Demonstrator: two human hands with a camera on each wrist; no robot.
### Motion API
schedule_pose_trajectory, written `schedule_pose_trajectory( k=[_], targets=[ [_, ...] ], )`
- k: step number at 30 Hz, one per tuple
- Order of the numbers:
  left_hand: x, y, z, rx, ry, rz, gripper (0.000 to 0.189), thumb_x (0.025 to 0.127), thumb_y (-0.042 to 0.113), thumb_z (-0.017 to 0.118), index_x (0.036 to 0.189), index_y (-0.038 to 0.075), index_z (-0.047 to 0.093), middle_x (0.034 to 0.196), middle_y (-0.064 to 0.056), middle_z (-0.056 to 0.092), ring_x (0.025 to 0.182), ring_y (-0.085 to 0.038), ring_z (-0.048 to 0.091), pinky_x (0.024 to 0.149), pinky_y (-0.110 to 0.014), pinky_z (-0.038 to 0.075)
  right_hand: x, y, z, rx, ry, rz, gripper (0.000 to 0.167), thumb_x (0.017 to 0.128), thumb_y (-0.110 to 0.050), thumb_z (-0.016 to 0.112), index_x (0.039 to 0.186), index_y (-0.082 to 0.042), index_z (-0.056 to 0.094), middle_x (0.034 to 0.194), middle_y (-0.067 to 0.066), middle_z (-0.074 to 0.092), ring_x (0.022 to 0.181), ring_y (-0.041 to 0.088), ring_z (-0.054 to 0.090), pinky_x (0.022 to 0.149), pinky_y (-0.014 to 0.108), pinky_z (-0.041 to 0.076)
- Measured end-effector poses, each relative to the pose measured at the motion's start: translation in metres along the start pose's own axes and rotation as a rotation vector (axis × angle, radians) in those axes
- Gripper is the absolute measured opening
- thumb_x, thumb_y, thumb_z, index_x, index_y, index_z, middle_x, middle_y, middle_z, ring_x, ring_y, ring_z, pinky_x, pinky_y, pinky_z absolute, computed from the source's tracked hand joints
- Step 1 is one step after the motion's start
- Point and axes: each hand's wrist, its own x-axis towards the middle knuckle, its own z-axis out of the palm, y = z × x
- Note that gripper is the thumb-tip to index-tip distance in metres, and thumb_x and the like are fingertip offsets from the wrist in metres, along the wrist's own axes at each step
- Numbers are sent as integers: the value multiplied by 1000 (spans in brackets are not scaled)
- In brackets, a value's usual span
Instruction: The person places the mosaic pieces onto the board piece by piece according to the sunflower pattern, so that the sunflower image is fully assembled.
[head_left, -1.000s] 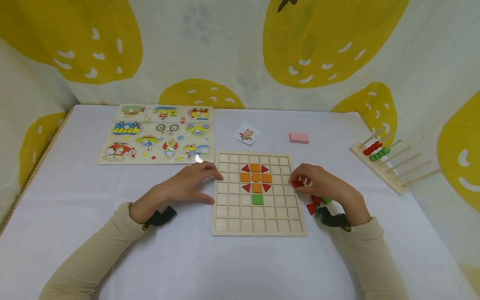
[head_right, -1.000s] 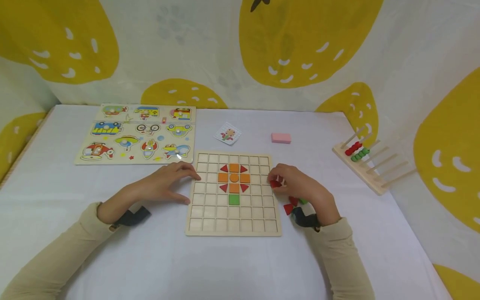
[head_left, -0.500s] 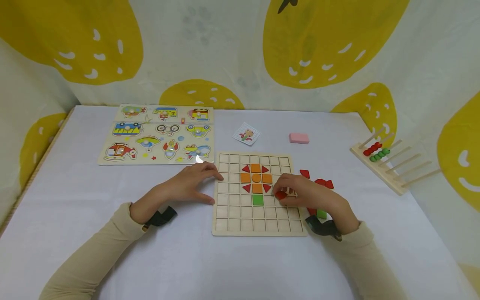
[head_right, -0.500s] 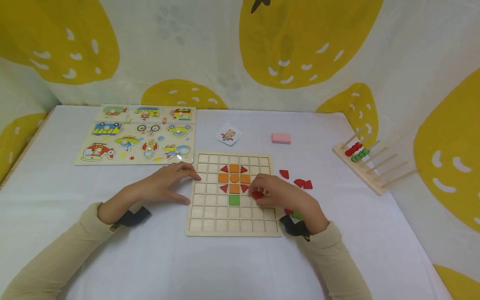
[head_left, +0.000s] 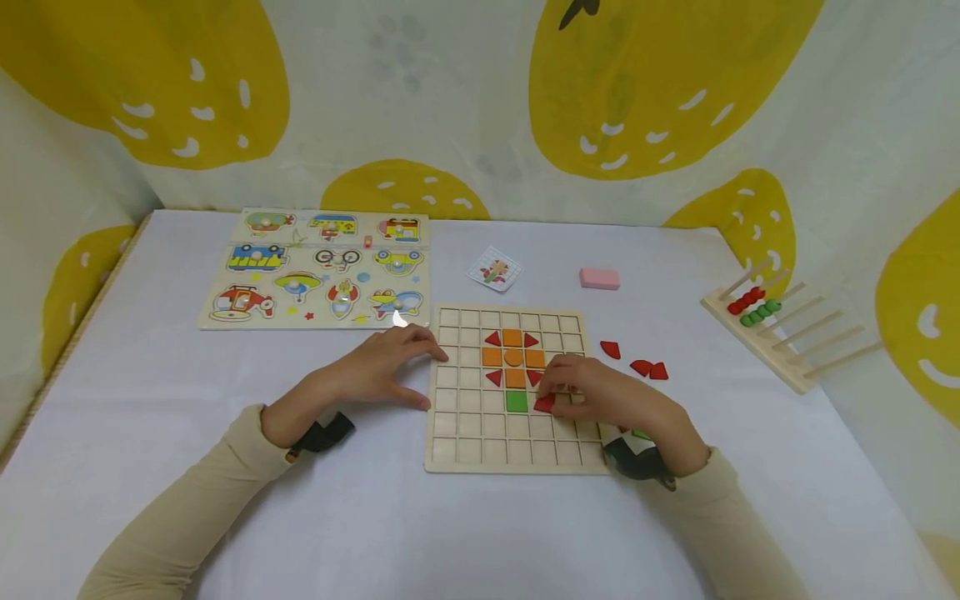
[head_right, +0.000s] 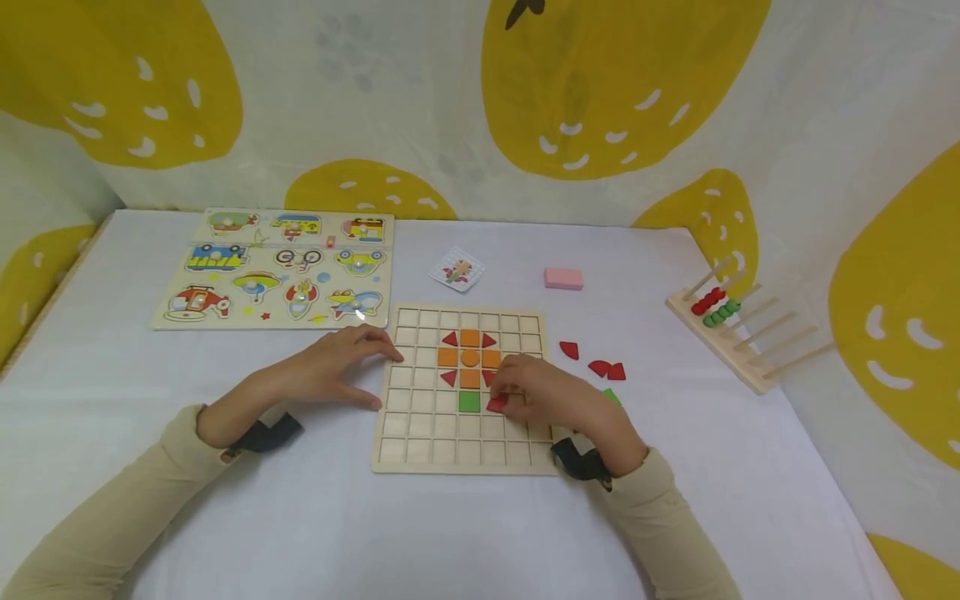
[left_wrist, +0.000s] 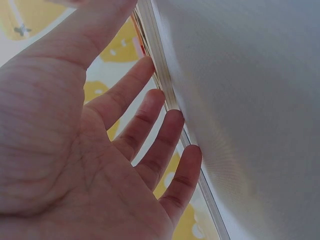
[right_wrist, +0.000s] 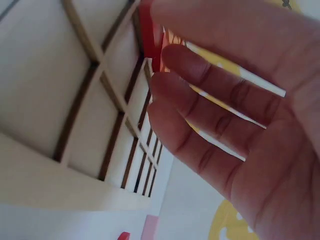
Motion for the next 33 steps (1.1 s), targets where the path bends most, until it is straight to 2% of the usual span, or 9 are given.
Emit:
schedule_pose_trajectory(
  k=[4,12,21,26,33],
  targets=[
    [0,0,0,-3,0,-1,59,77,37,82,127,17,60,133,-7,49,126,-31,43,104,-55,31,0,1,-1,23,-14,40,12,88,-11,72,100,-11,71,101,-2,62,94,17,56,83,32,52],
    [0,0,0,-8,-5,-9,59,77,37,82,127,17,59,135,-7,49,126,-30,42,104,-55,30,3,2,3,62,-21,-5,11,88,-9,72,98,-11,69,97,-3,61,87,16,55,76,28,51],
    [-1,1,-1,-16,-1,-3,58,77,36,82,127,17,60,134,-7,49,127,-29,42,104,-54,31,1,4,0,50,-29,29,10,89,-11,71,98,-14,70,98,-5,61,89,15,56,79,30,51],
    [-1,1,-1,-14,0,-1,58,77,35,82,127,16,60,134,-7,49,127,-29,42,105,-54,30,-4,11,-6,83,2,83,9,89,-13,71,97,-15,69,97,-6,62,87,14,55,77,28,51],
    [-1,1,-1,-8,0,-3,58,77,35,83,126,16,60,133,-7,49,127,-28,42,104,-53,30,-12,33,-17,67,98,87,9,89,-7,70,98,-7,70,94,-2,64,86,16,56,76,30,51]
  ],
)
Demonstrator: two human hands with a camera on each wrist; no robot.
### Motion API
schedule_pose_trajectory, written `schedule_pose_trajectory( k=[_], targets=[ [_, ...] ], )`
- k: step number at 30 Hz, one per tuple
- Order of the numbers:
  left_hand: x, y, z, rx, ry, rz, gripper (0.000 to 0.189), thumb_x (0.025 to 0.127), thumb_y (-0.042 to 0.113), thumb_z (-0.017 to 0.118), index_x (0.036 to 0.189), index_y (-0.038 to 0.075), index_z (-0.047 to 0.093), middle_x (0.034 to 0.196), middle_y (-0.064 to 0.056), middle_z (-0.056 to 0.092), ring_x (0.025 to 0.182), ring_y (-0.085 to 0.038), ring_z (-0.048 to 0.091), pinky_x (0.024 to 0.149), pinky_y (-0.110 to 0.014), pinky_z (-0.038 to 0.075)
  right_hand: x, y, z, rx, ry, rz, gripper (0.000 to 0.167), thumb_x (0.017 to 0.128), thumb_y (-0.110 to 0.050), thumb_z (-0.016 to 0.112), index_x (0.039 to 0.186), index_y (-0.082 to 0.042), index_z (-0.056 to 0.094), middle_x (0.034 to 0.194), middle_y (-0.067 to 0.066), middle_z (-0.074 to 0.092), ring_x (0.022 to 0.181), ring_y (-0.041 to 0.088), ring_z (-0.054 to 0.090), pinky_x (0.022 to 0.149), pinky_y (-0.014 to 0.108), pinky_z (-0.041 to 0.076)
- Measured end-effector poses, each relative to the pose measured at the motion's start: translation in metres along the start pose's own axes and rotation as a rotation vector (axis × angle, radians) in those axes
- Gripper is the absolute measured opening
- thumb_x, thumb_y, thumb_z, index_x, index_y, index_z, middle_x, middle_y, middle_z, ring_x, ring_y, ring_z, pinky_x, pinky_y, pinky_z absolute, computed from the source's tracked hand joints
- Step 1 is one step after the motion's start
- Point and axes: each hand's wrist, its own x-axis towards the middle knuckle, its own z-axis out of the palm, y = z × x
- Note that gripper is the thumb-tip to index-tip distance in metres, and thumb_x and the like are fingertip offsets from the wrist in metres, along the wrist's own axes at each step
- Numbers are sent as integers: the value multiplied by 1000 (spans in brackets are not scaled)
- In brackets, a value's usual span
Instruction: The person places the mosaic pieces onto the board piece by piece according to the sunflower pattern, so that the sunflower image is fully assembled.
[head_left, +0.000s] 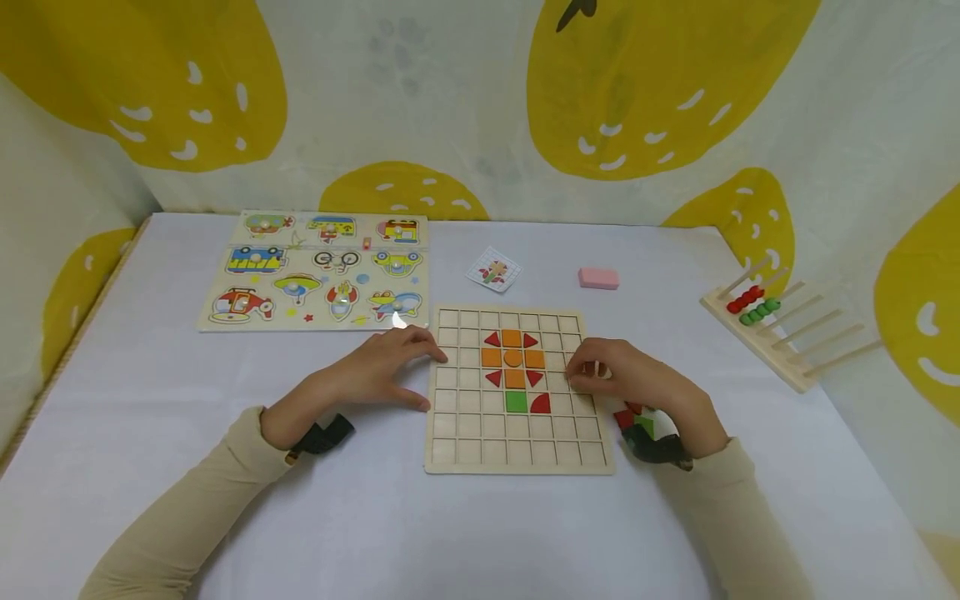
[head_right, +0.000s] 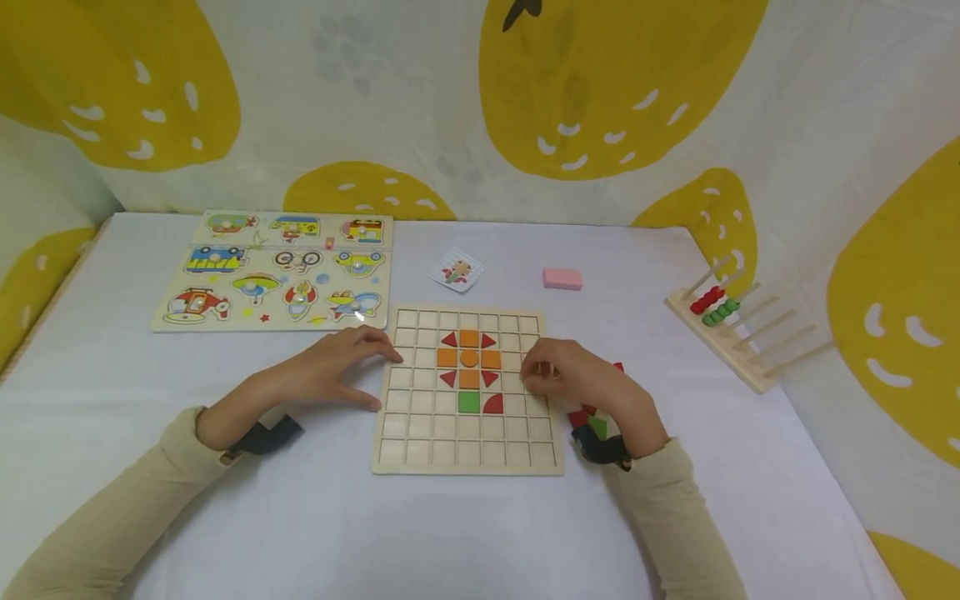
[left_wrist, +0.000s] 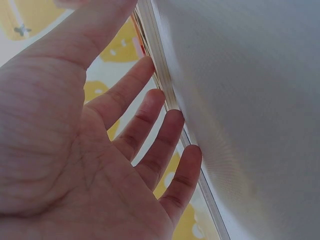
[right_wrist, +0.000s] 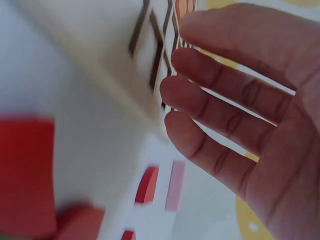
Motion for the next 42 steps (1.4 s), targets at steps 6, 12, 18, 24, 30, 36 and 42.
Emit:
schedule_pose_trajectory(
  k=[6,12,18,24,30,36,42],
  targets=[
    [-1,1,0,-3,-1,-4,58,77,34,83,127,16,60,134,-6,49,127,-28,41,104,-54,30,-6,17,-7,-12,57,19,11,88,-5,70,99,-6,70,92,-2,64,83,15,55,73,26,51],
    [-1,1,0,29,2,6,58,77,35,82,127,16,60,134,-7,49,128,-28,42,105,-54,31,-9,35,-10,-25,119,42,12,87,-3,70,98,-2,69,90,0,64,81,16,54,72,26,50],
    [0,-1,1,35,2,6,59,77,37,82,127,17,59,135,-8,49,128,-30,42,105,-55,31,-13,49,-12,-39,194,74,19,84,2,71,102,2,67,89,5,60,79,18,53,67,23,48],
    [1,-2,1,39,0,7,59,77,38,82,128,18,59,135,-8,49,128,-30,42,105,-55,31,-12,54,-11,-51,186,113,24,84,2,70,108,2,65,109,17,55,83,23,53,70,26,50],
    [1,-1,1,36,1,7,59,77,38,82,127,18,59,135,-7,49,127,-31,42,104,-54,32,-11,52,-10,-21,137,152,30,84,8,61,112,2,65,113,17,55,89,25,54,77,33,52],
    [0,-1,0,27,2,7,59,76,37,82,127,17,60,134,-8,49,127,-30,43,104,-54,32,-9,50,-9,-59,118,169,33,86,6,64,119,9,62,104,16,58,89,27,56,81,43,54],
    [1,-3,2,20,6,9,59,77,37,82,127,17,60,135,-7,49,127,-29,42,105,-53,31,-8,47,-10,-43,136,187,40,85,1,70,124,4,59,106,15,59,91,26,55,78,37,52]
  ],
)
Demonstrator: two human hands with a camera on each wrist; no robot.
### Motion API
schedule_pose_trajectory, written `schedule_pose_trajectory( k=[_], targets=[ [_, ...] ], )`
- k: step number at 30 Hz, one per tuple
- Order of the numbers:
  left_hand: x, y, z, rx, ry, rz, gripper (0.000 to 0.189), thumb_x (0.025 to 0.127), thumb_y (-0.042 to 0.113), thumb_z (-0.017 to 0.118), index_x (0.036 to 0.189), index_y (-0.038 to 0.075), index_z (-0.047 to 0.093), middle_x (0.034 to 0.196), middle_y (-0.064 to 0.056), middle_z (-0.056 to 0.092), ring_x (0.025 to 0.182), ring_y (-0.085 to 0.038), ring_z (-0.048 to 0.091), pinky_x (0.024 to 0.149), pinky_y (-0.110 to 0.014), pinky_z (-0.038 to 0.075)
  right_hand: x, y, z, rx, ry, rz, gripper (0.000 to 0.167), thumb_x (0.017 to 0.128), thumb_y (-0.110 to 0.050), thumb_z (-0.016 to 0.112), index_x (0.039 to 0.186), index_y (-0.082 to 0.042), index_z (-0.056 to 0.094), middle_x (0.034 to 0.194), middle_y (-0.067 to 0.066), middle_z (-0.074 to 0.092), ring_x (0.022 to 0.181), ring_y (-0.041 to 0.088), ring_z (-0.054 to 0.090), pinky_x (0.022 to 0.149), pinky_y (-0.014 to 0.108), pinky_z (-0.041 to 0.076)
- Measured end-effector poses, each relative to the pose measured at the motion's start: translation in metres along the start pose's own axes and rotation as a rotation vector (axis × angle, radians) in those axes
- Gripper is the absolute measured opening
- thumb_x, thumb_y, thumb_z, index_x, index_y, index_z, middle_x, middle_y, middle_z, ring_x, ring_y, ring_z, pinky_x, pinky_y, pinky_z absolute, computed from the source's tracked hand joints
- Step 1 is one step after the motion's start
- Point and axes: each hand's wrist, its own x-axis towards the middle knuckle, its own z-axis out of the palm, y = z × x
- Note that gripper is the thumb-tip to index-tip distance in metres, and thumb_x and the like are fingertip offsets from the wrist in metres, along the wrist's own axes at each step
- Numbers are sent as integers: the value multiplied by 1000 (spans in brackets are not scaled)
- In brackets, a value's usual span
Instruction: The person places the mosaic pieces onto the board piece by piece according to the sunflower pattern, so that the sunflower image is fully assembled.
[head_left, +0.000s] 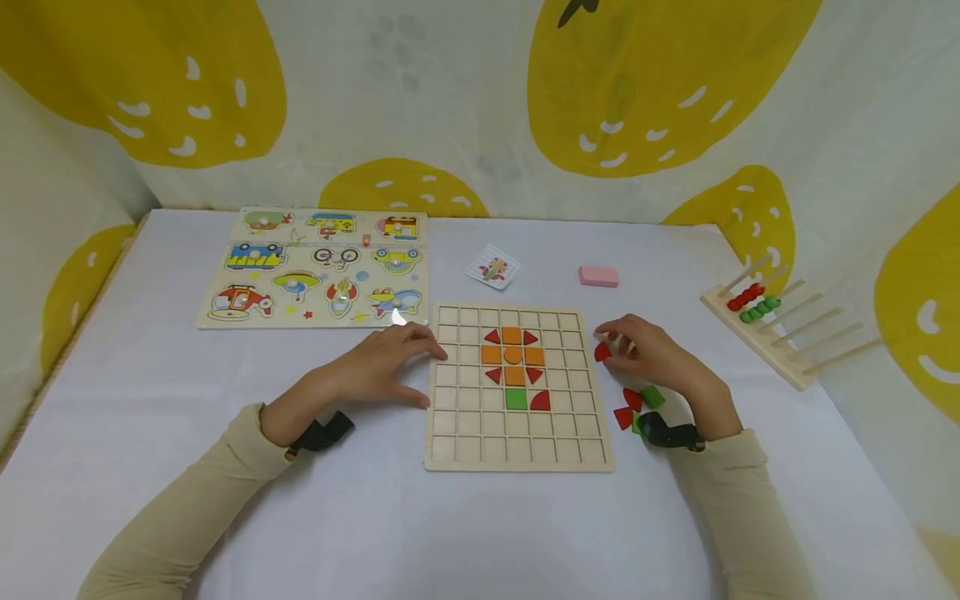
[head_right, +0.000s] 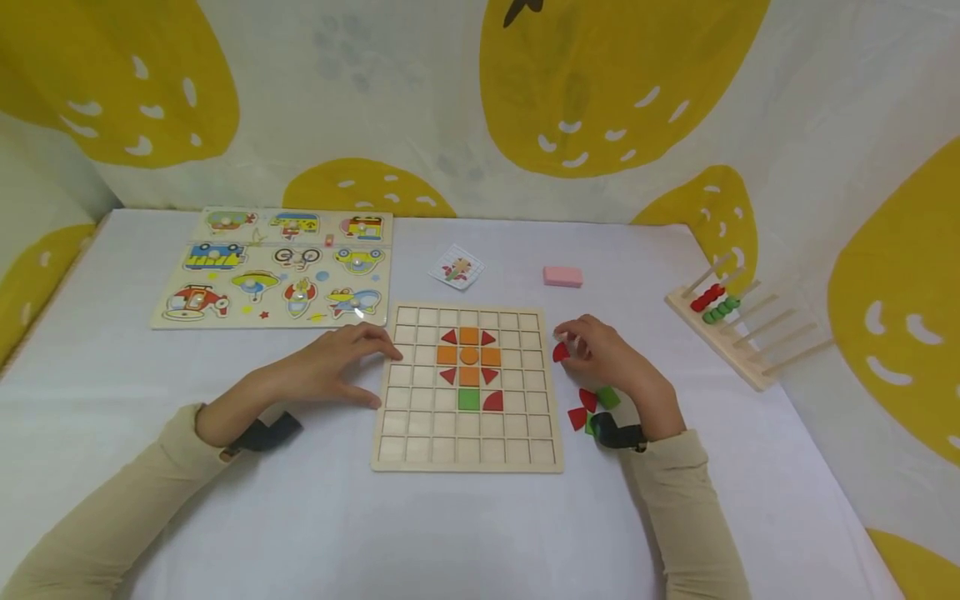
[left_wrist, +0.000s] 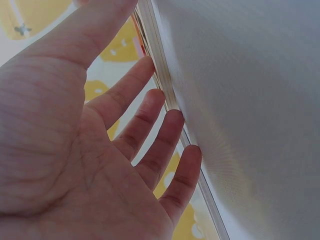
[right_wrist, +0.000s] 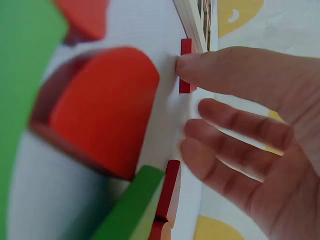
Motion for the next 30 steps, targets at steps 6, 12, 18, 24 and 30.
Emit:
schedule_pose_trajectory(
  k=[6,12,18,24,30],
  targets=[
    [0,0,-1,0,1,1,59,77,37,82,127,18,59,135,-7,49,127,-29,42,104,-53,31,-2,-2,-1,42,-19,-25,38,86,4,66,123,0,60,116,16,62,97,29,56,81,39,54],
    [2,0,0,7,3,4,59,76,38,82,127,18,60,134,-7,49,126,-30,43,104,-54,32,-3,-2,-3,20,-35,-14,31,86,2,68,116,3,65,104,13,63,92,27,58,81,40,54],
    [1,1,0,10,6,7,58,76,37,82,126,17,60,133,-7,50,126,-30,44,104,-53,33,-5,-1,-3,33,-32,-24,32,85,3,69,117,3,64,100,11,61,90,25,56,78,33,53],
    [0,2,-1,-2,4,5,59,76,36,83,126,17,60,134,-7,49,126,-29,43,105,-53,32,-4,-4,-4,12,-40,23,28,84,-4,73,111,2,66,97,9,61,87,23,53,73,27,50],
    [-1,1,-1,0,4,7,59,76,37,83,126,17,60,134,-6,49,127,-28,43,104,-52,32,-7,-12,-6,36,-62,-25,27,83,-4,74,108,0,66,95,7,60,85,22,54,70,24,50]
  ],
)
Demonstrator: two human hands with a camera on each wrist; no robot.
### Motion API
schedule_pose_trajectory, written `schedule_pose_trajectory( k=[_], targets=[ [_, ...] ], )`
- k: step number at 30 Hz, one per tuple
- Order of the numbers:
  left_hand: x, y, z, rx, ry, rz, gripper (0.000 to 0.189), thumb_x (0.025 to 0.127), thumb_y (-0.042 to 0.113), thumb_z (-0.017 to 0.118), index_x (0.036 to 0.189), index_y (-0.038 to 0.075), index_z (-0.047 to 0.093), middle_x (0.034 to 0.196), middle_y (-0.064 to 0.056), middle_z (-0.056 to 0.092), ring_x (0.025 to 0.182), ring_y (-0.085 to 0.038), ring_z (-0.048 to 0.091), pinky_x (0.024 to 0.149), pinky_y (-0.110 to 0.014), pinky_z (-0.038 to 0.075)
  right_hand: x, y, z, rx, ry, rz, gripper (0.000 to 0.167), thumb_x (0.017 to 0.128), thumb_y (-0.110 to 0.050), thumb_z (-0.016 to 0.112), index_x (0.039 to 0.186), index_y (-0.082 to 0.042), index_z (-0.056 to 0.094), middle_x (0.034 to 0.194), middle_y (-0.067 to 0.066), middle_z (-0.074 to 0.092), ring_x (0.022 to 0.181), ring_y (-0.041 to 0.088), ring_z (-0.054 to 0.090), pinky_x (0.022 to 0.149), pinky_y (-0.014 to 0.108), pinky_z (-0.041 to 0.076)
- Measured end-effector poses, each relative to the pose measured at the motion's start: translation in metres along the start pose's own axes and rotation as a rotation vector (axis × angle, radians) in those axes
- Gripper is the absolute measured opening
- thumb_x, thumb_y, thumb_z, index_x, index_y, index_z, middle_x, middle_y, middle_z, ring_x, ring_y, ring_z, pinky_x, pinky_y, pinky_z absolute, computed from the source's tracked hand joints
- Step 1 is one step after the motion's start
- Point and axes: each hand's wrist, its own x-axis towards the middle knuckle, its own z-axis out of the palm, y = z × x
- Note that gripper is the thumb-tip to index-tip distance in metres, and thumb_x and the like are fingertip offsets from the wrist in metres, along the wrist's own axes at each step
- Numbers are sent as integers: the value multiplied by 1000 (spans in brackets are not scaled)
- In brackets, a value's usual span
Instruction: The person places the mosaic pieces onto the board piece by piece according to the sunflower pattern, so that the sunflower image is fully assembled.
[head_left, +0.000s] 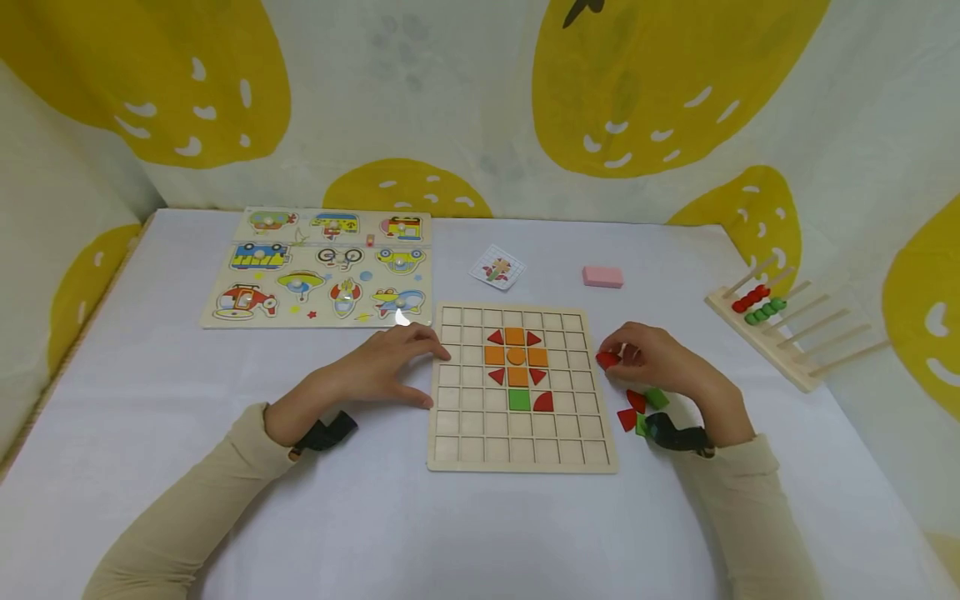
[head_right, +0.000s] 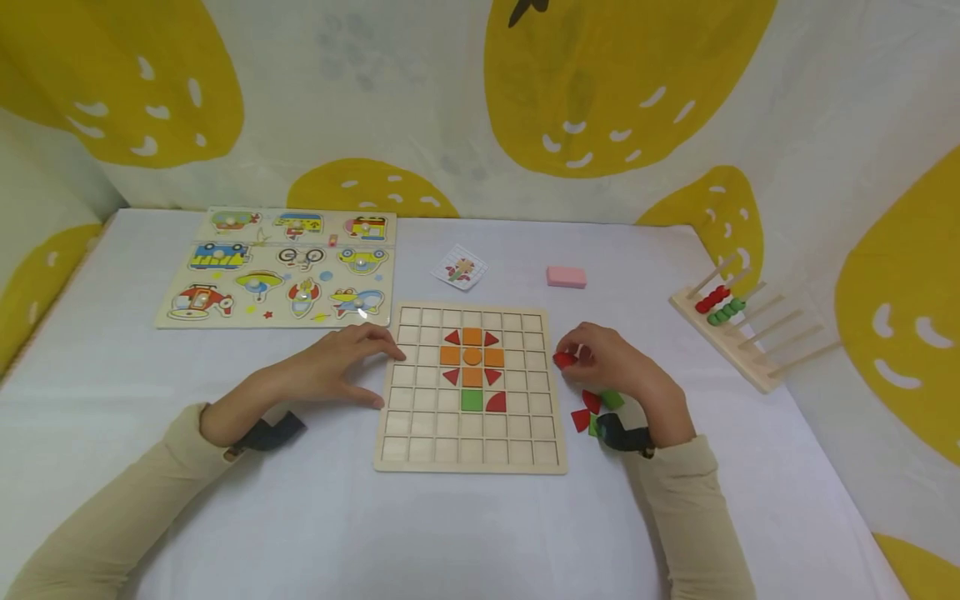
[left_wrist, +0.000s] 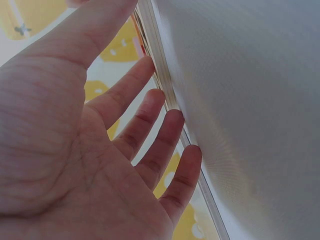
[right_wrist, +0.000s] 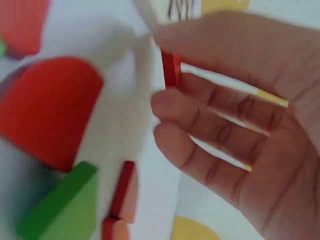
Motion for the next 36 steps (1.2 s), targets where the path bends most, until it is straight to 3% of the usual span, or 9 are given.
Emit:
schedule_pose_trajectory(
  k=[11,18,26,36],
  targets=[
    [0,0,0,-1,-9,-7,59,76,37,82,127,18,60,134,-6,49,127,-28,42,104,-52,32,4,-22,10,70,-155,-143,21,84,-7,74,105,-7,69,101,2,63,85,18,57,77,31,52],
    [1,-2,1,0,-11,-10,59,77,39,82,127,18,59,135,-6,49,127,-28,42,105,-53,32,7,-32,20,81,-229,-97,22,84,-12,75,105,-12,69,100,-2,62,85,18,56,75,28,51],
    [1,-2,1,-9,-11,-12,59,77,39,82,127,18,59,135,-6,49,127,-28,42,105,-53,31,11,-35,27,98,-218,-170,30,83,-12,77,111,-7,66,86,0,57,77,19,54,66,23,48],
    [1,-2,1,1,-3,-14,59,77,38,82,128,18,59,135,-7,49,127,-30,42,105,-54,31,13,-36,28,109,-276,-112,22,86,-18,75,103,-11,63,78,-6,54,76,13,52,66,21,46]
  ],
)
